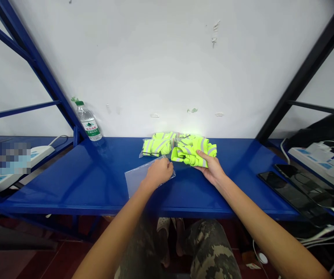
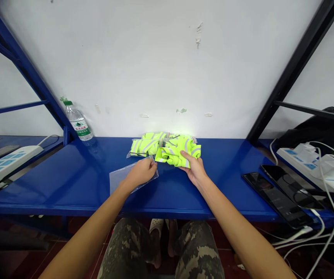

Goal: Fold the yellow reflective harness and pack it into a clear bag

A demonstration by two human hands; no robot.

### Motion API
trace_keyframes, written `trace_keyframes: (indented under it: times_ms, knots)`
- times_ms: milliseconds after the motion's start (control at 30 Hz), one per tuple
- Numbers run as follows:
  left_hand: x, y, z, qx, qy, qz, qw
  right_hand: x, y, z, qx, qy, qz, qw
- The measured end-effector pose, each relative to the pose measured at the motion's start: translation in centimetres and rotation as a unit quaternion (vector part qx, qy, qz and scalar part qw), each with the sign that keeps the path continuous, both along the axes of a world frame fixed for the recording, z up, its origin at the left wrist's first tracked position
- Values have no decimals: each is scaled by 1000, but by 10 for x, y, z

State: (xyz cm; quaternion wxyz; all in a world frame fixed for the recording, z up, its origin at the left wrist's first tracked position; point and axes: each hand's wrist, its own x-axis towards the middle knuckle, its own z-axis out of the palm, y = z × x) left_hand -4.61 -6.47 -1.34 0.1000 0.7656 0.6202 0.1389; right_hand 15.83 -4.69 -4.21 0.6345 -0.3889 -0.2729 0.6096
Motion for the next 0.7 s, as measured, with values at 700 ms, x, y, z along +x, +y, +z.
trace_keyframes:
  times_ms: [700]
  knots:
    - [43, 14, -13, 169, -275, -13, 946, 6, 1, 7, 2, -53, -126, 991]
